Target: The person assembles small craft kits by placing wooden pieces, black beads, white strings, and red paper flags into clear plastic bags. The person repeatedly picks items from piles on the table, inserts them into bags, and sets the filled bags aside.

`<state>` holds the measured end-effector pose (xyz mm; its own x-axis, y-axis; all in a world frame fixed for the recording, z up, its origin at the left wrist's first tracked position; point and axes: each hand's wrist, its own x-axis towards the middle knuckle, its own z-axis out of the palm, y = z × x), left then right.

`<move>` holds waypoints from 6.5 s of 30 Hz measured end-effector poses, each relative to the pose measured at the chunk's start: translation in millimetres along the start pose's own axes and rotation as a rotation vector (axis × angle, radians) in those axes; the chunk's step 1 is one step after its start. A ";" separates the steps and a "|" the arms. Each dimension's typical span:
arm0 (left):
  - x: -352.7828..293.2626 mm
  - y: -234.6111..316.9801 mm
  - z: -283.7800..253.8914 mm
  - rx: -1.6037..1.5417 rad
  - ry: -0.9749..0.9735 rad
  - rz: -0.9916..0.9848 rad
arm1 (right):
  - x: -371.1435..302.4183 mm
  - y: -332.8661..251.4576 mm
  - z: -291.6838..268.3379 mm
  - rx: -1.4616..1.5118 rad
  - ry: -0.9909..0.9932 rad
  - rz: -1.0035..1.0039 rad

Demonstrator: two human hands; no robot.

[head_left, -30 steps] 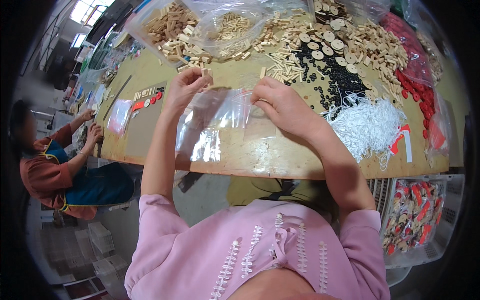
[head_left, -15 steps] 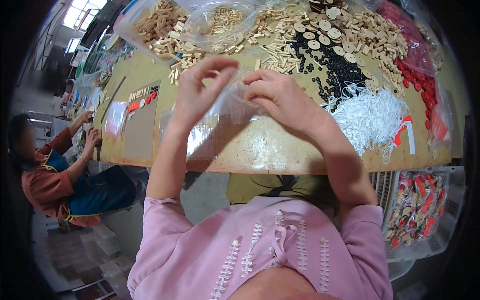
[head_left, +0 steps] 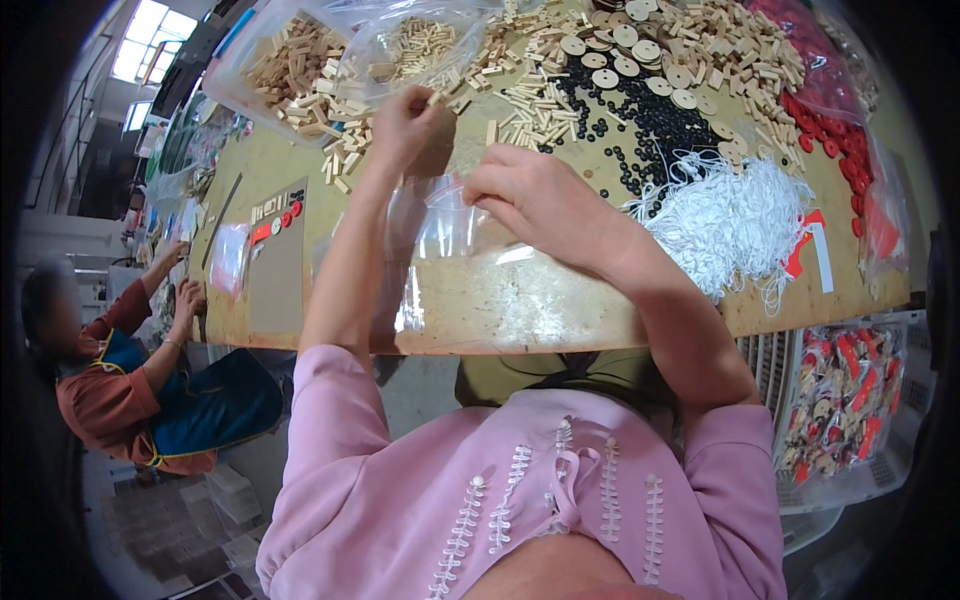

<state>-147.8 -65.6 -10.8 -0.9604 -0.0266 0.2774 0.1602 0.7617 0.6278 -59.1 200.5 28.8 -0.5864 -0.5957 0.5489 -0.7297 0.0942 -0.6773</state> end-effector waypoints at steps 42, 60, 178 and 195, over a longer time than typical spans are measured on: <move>25.2 110.3 75.9 0.246 -0.495 0.220 | -8.3 -8.5 8.4 0.086 -0.121 -0.110; -39.9 105.1 -40.7 -0.687 -0.486 -0.080 | -0.1 5.6 -15.1 0.063 -0.009 0.096; 2.2 146.9 132.4 -1.683 -0.871 -0.704 | -112.1 -0.2 -56.5 0.209 -0.073 0.214; -79.9 146.0 100.3 -2.108 -0.758 -0.690 | -111.6 -6.5 -54.5 0.103 -0.072 0.317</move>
<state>-70.6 112.6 -14.2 -0.7582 0.6388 -0.1303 -0.6504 -0.7275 0.2185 -8.1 309.9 -1.3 -0.7496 -0.6045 0.2696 -0.4735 0.2052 -0.8566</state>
